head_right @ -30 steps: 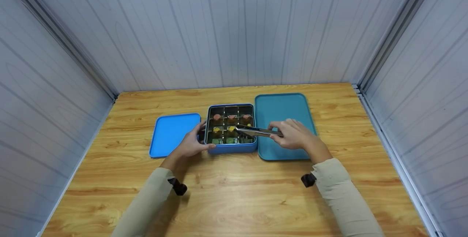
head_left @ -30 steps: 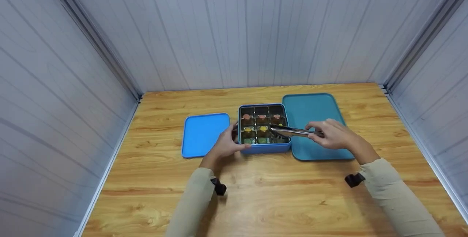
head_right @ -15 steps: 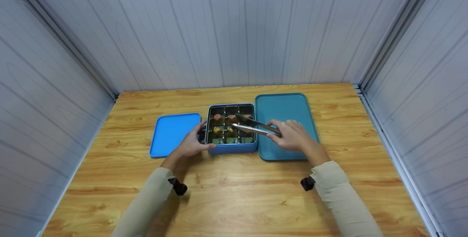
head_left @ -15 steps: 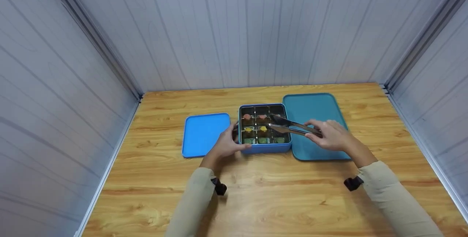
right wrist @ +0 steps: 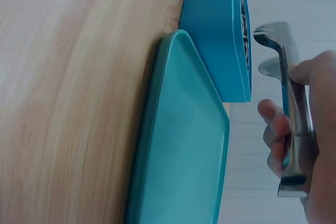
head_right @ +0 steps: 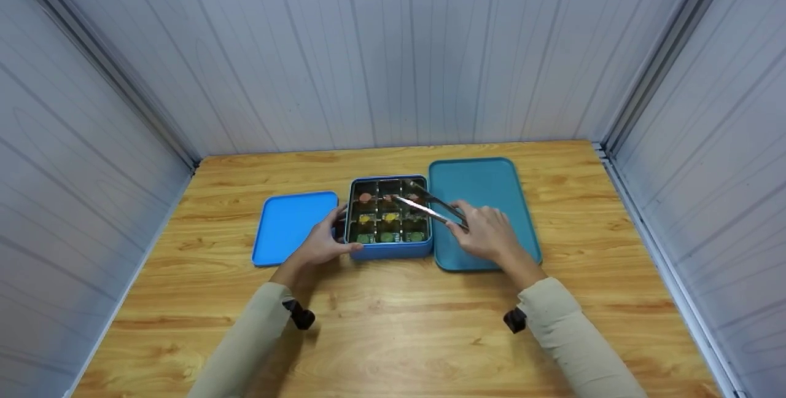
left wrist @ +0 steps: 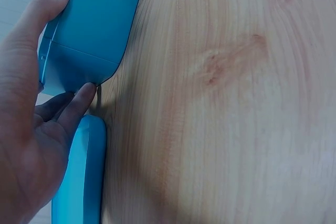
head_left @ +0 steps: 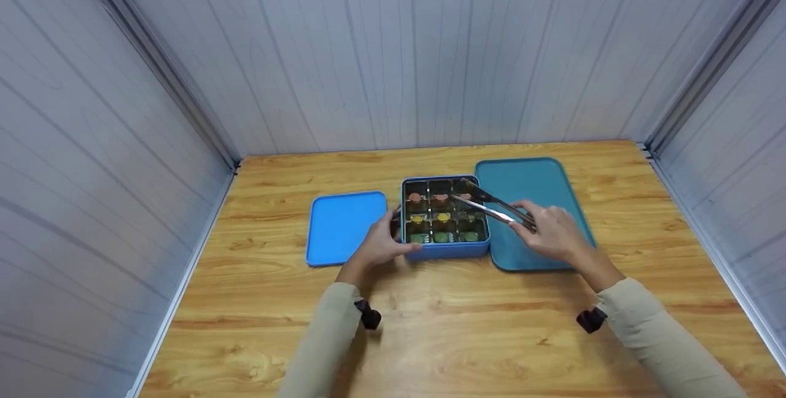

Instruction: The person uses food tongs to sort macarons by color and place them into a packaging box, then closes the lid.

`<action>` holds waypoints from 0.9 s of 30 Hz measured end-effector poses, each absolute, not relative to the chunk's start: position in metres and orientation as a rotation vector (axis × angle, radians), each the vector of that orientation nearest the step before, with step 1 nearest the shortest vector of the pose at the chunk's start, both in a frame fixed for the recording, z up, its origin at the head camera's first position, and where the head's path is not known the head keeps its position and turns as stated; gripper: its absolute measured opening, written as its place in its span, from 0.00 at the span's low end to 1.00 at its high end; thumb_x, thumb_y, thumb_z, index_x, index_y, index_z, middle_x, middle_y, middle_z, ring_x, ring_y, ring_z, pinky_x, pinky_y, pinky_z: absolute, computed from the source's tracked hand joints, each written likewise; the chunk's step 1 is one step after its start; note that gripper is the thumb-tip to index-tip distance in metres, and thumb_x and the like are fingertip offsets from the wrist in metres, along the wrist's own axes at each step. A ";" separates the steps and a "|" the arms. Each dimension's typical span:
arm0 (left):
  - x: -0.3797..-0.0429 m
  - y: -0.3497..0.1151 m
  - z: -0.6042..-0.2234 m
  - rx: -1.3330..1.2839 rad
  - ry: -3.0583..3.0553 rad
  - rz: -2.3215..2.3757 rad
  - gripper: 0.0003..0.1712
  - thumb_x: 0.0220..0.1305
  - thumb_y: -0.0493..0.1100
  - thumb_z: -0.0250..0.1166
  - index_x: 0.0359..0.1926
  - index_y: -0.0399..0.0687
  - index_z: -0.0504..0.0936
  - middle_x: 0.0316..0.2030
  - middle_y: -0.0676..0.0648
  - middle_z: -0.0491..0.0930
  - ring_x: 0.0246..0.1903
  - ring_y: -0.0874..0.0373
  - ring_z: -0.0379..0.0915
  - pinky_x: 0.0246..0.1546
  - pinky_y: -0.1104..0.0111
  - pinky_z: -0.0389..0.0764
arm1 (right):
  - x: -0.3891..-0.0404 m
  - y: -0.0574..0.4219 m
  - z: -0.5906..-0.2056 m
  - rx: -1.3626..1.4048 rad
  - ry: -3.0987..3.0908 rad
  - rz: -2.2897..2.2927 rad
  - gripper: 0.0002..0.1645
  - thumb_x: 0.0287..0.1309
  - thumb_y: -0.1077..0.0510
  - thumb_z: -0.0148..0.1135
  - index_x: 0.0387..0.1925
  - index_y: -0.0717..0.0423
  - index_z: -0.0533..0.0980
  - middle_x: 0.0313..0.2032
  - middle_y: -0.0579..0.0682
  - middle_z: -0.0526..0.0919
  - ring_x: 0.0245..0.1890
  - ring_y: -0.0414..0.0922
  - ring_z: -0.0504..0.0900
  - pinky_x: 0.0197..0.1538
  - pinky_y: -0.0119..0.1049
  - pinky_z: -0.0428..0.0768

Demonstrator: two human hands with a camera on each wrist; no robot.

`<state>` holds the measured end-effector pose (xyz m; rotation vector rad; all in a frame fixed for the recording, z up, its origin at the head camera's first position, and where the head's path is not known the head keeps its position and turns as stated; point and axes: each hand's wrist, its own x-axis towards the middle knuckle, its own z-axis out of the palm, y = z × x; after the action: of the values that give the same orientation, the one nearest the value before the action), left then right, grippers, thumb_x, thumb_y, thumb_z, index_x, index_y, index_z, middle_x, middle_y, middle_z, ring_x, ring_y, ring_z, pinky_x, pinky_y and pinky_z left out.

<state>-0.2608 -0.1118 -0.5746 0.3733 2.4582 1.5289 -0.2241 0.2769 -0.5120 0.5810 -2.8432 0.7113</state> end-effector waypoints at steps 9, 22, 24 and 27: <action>-0.260 -0.112 -0.574 0.389 2.441 1.533 0.64 0.64 0.49 0.86 0.90 0.43 0.56 0.78 0.36 0.76 0.76 0.41 0.76 0.78 0.44 0.77 | -0.227 0.293 -0.511 0.517 -2.766 0.720 0.24 0.76 0.55 0.72 0.66 0.63 0.83 0.19 0.48 0.79 0.17 0.37 0.67 0.24 0.32 0.64; -0.260 -0.113 -0.574 0.397 2.425 1.543 0.67 0.64 0.50 0.86 0.91 0.43 0.53 0.79 0.35 0.74 0.76 0.41 0.76 0.78 0.45 0.78 | -0.218 0.336 -0.513 0.428 -2.779 0.655 0.23 0.77 0.55 0.71 0.66 0.63 0.82 0.18 0.47 0.75 0.16 0.36 0.65 0.22 0.32 0.62; -0.260 -0.113 -0.574 0.391 2.427 1.540 0.68 0.64 0.51 0.86 0.91 0.44 0.53 0.79 0.36 0.74 0.77 0.40 0.75 0.78 0.44 0.78 | -0.216 0.344 -0.515 0.407 -2.781 0.646 0.24 0.77 0.54 0.71 0.66 0.64 0.82 0.19 0.47 0.74 0.16 0.36 0.63 0.22 0.32 0.61; -0.260 -0.113 -0.574 0.383 2.436 1.528 0.68 0.63 0.51 0.86 0.92 0.44 0.52 0.80 0.36 0.74 0.78 0.41 0.74 0.79 0.44 0.77 | -0.214 0.356 -0.517 0.372 -2.780 0.630 0.25 0.78 0.53 0.70 0.66 0.65 0.82 0.19 0.47 0.73 0.17 0.37 0.64 0.23 0.33 0.61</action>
<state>-0.2604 -0.1126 -0.5743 0.3835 2.4356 1.5283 -0.2144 0.3557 -0.5170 0.3725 -2.7797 0.6295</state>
